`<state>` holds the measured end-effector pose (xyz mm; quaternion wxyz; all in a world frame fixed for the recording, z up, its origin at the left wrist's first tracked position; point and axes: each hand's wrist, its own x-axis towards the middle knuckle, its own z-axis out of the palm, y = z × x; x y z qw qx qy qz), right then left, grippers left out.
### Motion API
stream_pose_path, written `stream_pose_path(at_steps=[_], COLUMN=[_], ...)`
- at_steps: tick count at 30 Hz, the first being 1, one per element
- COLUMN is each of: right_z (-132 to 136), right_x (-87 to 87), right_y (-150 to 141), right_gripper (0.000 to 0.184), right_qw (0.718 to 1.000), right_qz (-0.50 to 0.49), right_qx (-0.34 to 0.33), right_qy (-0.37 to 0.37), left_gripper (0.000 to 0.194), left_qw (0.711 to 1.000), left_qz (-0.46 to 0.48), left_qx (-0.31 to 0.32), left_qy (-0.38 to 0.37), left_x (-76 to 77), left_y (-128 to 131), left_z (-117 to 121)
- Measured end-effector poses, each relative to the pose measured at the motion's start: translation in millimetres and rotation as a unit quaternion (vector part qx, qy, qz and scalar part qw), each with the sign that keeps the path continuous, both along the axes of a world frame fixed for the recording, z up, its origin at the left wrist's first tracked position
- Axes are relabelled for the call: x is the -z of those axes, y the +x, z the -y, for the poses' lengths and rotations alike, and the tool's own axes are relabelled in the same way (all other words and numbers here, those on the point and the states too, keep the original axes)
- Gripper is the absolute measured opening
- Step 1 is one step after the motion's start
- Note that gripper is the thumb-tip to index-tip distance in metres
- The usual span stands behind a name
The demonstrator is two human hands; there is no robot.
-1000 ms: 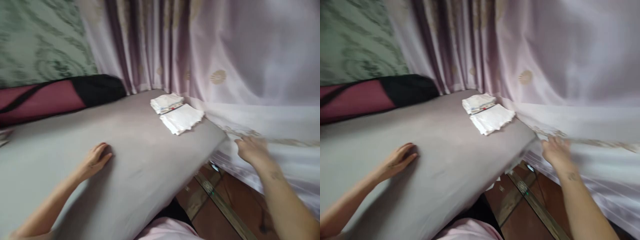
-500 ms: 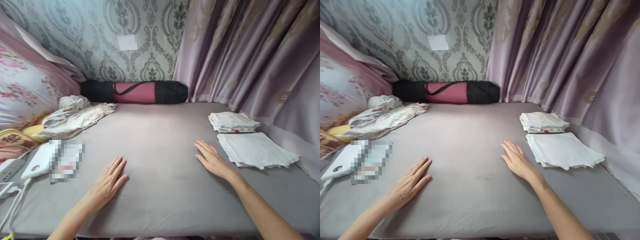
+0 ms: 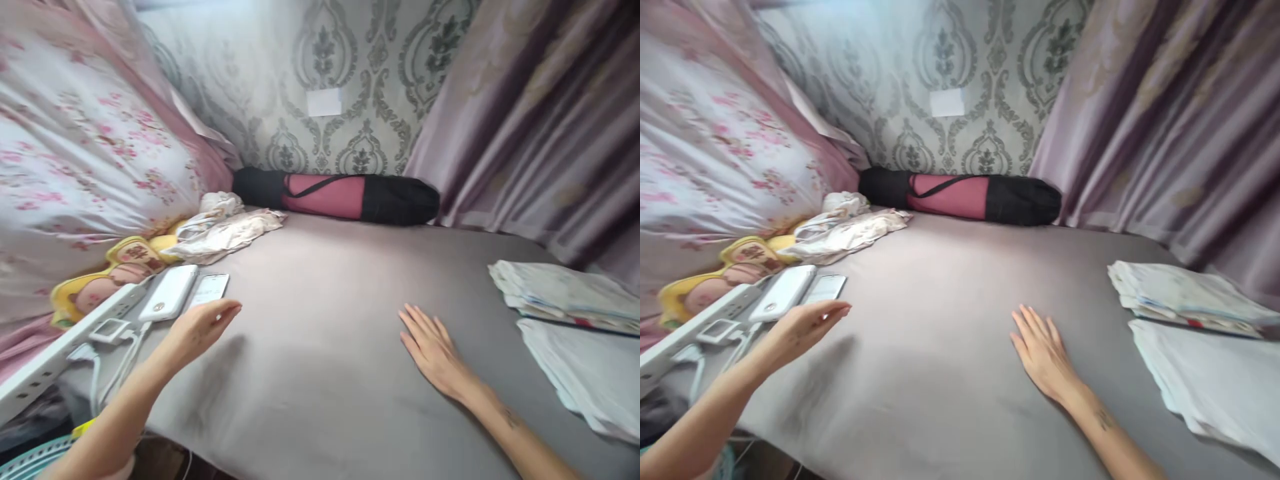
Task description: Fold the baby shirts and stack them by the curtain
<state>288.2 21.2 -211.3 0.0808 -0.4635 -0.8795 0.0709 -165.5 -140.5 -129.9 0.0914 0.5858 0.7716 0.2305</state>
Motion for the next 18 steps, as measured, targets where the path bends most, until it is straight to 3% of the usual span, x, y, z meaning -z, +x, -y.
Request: stream_pose_path(at_steps=[6,12,18], right_z=[-9,-14,-17], right_x=[17.1,28.0,35.1], right_y=[3,8,10], right_gripper=[0.06,0.06,0.06], right_qw=[0.999,0.996,0.995], right_qz=[-0.01,-0.023,-0.029], right_qx=[-0.003,-0.007,-0.013], right_qy=[0.052,0.082,0.093], left_gripper=[0.033,0.026,0.021], left_qw=[0.993,0.978,0.978], left_qz=[-0.004,-0.053,-0.082], left_qx=[-0.066,-0.18,-0.17], left_qy=[0.096,0.094,0.082], left_x=[-15.9,-17.9,-12.4], left_y=[-63,-126,-161], left_z=[-46,-67,-92])
